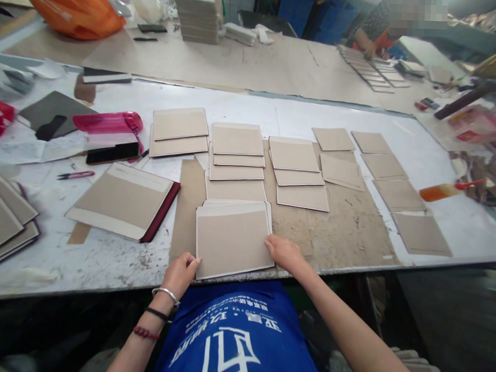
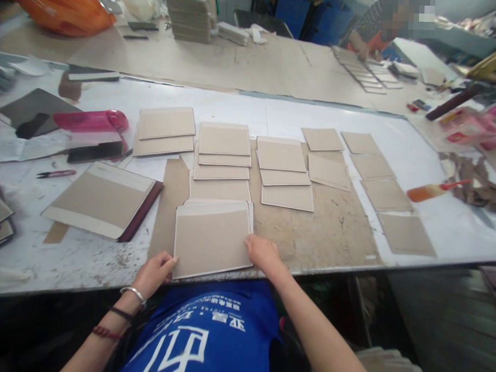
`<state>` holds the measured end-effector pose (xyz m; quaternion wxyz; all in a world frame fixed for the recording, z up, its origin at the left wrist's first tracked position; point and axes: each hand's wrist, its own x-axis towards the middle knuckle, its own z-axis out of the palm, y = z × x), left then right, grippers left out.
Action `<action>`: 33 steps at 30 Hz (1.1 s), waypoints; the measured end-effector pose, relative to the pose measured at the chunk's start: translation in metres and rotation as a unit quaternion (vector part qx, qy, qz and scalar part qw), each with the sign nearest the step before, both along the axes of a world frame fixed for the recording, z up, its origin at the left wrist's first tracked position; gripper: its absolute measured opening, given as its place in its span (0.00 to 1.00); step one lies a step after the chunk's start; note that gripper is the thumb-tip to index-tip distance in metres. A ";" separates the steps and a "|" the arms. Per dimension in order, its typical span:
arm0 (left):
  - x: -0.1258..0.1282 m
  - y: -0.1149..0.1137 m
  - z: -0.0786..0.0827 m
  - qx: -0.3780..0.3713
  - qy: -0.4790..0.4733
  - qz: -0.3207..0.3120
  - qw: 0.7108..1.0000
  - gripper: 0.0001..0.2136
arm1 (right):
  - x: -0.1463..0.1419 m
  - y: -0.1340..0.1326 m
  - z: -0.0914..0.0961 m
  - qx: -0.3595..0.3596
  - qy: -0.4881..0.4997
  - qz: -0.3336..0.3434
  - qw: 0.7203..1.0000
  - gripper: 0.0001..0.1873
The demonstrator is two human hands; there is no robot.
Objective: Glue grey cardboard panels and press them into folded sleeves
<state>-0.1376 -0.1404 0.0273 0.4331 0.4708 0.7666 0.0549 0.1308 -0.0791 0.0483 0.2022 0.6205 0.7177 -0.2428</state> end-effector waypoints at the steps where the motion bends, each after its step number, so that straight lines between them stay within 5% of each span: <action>1: 0.000 0.000 0.001 0.001 0.012 -0.009 1.000 0.12 | 0.001 0.001 0.000 -0.005 0.002 0.004 1.000 0.16; 6: 0.004 -0.004 0.004 0.131 0.155 -0.083 0.976 0.08 | 0.002 0.000 -0.001 0.007 0.004 0.007 1.000 0.16; 10: 0.008 -0.006 -0.003 0.287 0.230 -0.197 0.909 0.23 | 0.000 -0.003 -0.001 0.019 0.004 -0.002 1.000 0.15; 15: 0.016 -0.001 -0.013 0.280 0.200 -0.324 0.881 0.33 | -0.002 -0.004 0.000 0.014 0.001 -0.011 1.000 0.15; 23: 0.046 0.002 -0.015 0.316 0.182 -0.259 0.894 0.18 | -0.002 -0.003 -0.003 0.010 -0.009 -0.011 1.000 0.16; 33: 0.066 0.018 -0.024 0.347 0.157 -0.274 0.883 0.27 | -0.004 -0.003 0.002 0.007 -0.020 -0.006 1.000 0.15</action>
